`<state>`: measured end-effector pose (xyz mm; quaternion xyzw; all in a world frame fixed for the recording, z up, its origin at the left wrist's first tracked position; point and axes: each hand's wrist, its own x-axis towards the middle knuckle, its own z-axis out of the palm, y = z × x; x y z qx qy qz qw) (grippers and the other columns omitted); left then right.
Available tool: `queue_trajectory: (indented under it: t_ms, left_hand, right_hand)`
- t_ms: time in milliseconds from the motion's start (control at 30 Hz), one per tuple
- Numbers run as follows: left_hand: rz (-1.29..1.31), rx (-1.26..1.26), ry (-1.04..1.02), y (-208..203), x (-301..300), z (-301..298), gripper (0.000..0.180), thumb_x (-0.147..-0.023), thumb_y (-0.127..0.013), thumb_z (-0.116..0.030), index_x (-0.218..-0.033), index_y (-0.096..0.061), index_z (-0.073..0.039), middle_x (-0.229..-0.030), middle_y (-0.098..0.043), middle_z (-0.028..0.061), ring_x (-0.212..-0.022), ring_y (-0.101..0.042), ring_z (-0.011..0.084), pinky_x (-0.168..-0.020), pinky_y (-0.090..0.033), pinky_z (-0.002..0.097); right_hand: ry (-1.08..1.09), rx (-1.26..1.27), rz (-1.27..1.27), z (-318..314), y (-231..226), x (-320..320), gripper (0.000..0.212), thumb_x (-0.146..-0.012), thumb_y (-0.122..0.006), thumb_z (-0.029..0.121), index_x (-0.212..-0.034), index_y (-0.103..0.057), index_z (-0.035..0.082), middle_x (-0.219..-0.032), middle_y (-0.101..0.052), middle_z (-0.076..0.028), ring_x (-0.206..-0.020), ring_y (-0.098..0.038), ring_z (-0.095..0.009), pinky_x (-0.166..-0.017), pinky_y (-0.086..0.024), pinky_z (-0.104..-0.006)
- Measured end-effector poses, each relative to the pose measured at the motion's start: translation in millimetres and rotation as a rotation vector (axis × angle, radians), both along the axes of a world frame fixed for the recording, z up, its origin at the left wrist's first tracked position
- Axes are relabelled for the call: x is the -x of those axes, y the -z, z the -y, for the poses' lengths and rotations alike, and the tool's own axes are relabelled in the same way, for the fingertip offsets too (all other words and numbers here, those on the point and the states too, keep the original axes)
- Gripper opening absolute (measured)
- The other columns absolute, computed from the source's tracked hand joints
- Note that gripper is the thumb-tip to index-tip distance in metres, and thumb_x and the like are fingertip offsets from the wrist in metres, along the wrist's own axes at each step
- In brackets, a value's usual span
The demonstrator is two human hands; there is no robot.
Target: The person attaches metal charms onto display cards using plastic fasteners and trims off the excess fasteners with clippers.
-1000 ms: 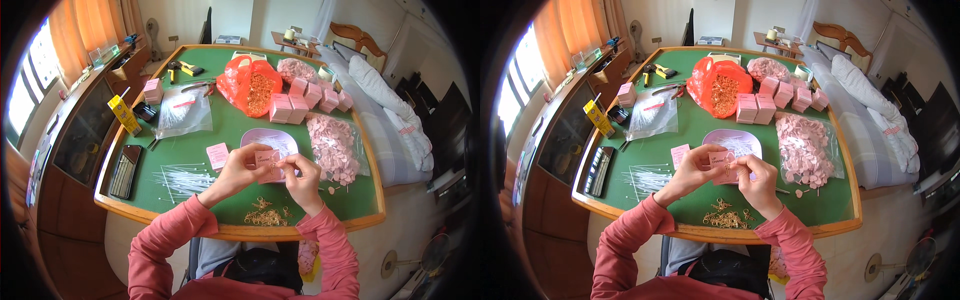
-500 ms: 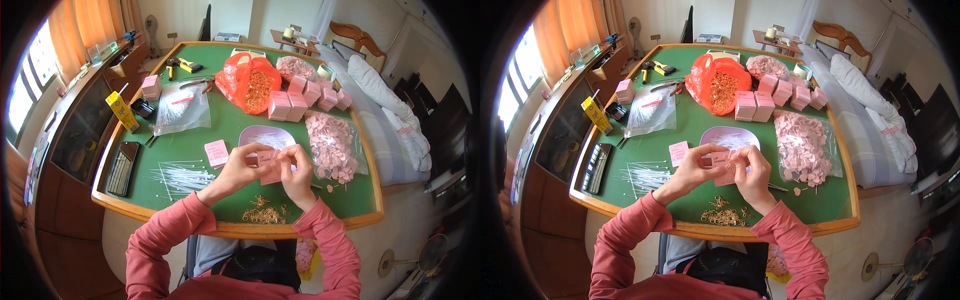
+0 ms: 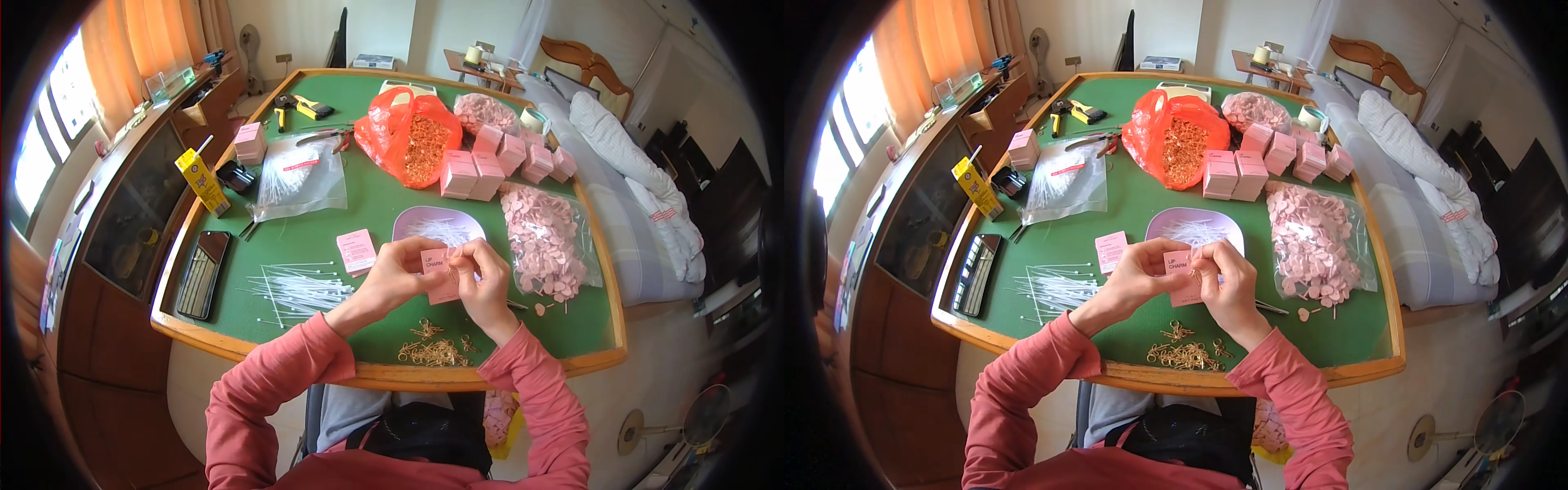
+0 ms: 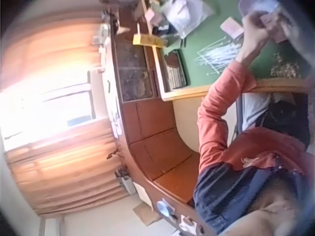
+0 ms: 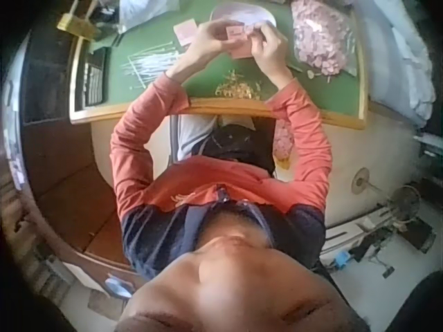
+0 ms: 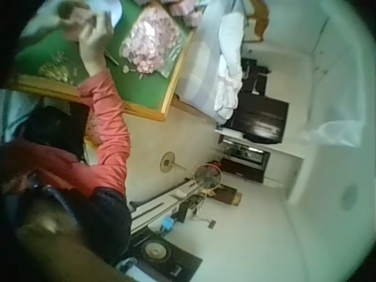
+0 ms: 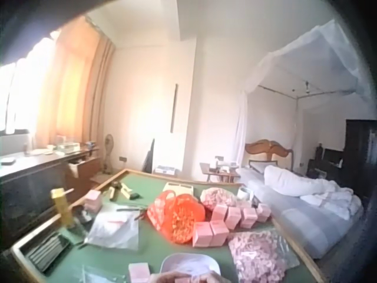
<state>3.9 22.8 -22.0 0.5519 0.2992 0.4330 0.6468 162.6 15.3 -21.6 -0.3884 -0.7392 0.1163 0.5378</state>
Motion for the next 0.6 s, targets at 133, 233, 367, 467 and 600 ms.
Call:
queue_trajectory:
  t_ms: [133, 233, 367, 467, 600]
  left_hand:
    - [-0.011, -0.004, -0.013, -2.1, -0.2, 0.8, 0.038, -0.077, -0.064, -0.002, -0.112, -0.050, 0.006, -0.099, -0.060, 0.0083, -0.088, -0.059, 0.0115, -0.077, -0.049, 0.0243]
    - [0.010, 0.013, -0.010, -2.2, 0.5, 1.4, 0.039, -0.077, -0.064, -0.001, -0.112, -0.050, 0.006, -0.099, -0.060, 0.0084, -0.088, -0.059, 0.0118, -0.077, -0.049, 0.0247]
    - [0.045, 0.033, -0.034, 0.0, -0.2, 0.9, 0.040, -0.074, -0.064, -0.002, -0.109, -0.051, 0.009, -0.097, -0.061, 0.0108, -0.087, -0.059, 0.0131, -0.074, -0.050, 0.0255]
    - [0.038, 0.025, -0.040, -1.4, 0.3, 1.0, 0.039, -0.074, -0.064, -0.002, -0.109, -0.051, 0.008, -0.096, -0.061, 0.0104, -0.085, -0.059, 0.0126, -0.072, -0.050, 0.0251]
    - [0.069, 0.050, -0.025, -3.3, -0.3, 1.9, 0.039, -0.074, -0.064, -0.002, -0.109, -0.051, 0.008, -0.095, -0.061, 0.0100, -0.084, -0.059, 0.0118, -0.071, -0.050, 0.0245]
  right_hand:
    - [-0.005, -0.027, 0.023, -0.9, 0.3, -2.2, 0.010, -0.081, -0.057, 0.004, -0.075, -0.050, 0.002, -0.069, -0.055, -0.008, -0.059, -0.057, -0.020, -0.053, -0.045, -0.0283]
    - [-0.004, -0.045, 0.042, 0.4, -3.2, -2.4, 0.011, -0.081, -0.058, 0.004, -0.075, -0.050, 0.002, -0.069, -0.055, -0.008, -0.059, -0.057, -0.020, -0.053, -0.045, -0.0280]
    - [-0.030, 0.015, 0.043, 0.9, -3.0, -2.0, 0.011, -0.081, -0.059, 0.005, -0.074, -0.050, 0.002, -0.069, -0.055, -0.008, -0.059, -0.057, -0.021, -0.053, -0.045, -0.0282]
    - [-0.023, 0.016, 0.048, -0.6, -0.8, -1.9, 0.011, -0.080, -0.059, 0.004, -0.074, -0.050, 0.002, -0.069, -0.054, -0.008, -0.059, -0.057, -0.022, -0.053, -0.045, -0.0286]
    - [0.027, 0.021, 0.023, 1.7, -0.3, 0.1, 0.010, -0.078, -0.059, 0.000, -0.072, -0.050, 0.002, -0.069, -0.055, -0.009, -0.059, -0.056, -0.021, -0.053, -0.045, -0.0290]
